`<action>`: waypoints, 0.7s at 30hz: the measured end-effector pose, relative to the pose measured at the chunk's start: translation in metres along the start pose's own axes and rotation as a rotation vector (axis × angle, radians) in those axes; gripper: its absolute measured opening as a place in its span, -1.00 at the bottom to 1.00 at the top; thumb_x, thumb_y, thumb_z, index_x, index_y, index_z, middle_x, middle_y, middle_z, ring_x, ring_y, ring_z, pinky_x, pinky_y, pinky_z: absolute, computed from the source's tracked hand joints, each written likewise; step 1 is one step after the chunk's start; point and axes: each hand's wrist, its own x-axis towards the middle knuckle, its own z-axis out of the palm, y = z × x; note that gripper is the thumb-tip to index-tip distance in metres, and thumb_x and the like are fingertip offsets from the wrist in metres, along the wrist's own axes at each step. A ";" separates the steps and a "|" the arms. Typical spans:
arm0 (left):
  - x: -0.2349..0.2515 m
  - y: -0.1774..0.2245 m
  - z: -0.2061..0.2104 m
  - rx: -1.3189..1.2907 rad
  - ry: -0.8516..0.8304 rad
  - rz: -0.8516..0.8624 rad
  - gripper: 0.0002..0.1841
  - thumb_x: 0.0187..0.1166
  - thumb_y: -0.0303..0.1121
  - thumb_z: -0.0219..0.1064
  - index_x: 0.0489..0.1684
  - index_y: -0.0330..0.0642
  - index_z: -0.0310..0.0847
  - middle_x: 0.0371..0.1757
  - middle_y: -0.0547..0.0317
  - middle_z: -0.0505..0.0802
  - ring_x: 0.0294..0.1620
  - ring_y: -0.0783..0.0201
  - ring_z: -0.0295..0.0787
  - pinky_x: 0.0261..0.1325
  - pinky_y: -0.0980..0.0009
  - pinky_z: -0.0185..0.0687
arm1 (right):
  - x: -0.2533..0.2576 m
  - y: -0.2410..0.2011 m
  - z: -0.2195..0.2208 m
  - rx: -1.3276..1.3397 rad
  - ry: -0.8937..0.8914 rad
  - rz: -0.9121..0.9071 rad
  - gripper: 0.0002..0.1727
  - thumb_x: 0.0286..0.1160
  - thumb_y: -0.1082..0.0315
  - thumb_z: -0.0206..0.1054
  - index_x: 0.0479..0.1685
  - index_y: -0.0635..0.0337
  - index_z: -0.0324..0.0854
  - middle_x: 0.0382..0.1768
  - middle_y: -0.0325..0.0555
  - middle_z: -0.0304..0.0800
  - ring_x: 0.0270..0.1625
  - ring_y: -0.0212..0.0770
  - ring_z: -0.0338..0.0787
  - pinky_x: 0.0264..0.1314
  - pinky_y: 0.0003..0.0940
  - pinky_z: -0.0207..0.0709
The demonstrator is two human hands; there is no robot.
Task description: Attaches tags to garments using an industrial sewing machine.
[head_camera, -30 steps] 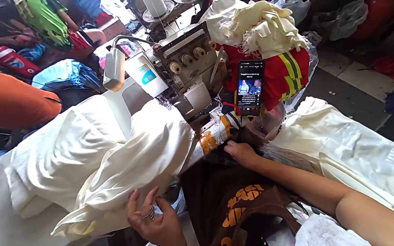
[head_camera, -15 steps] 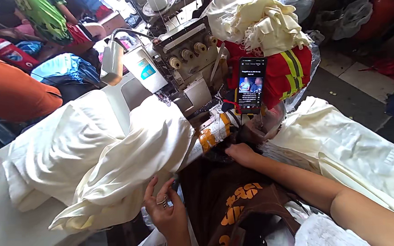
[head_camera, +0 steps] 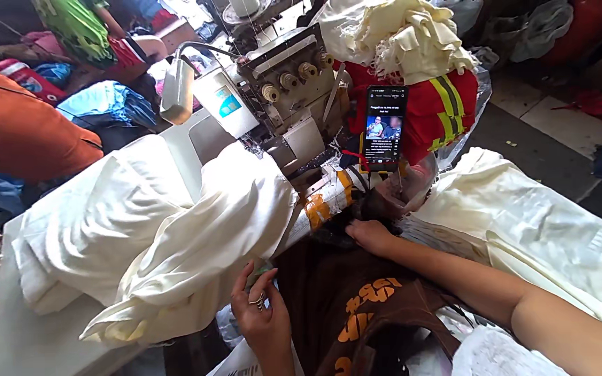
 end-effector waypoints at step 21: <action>-0.009 0.008 0.009 -0.036 -0.116 -0.015 -0.79 0.50 -0.60 0.28 -0.13 -0.23 0.86 0.33 -0.19 0.76 0.46 0.11 0.62 0.52 0.27 0.51 | -0.011 0.009 -0.010 0.612 0.380 0.137 -0.69 0.64 0.43 0.28 0.29 0.22 0.73 -0.01 0.13 0.86 -0.19 -0.02 0.83 -0.02 0.02 0.70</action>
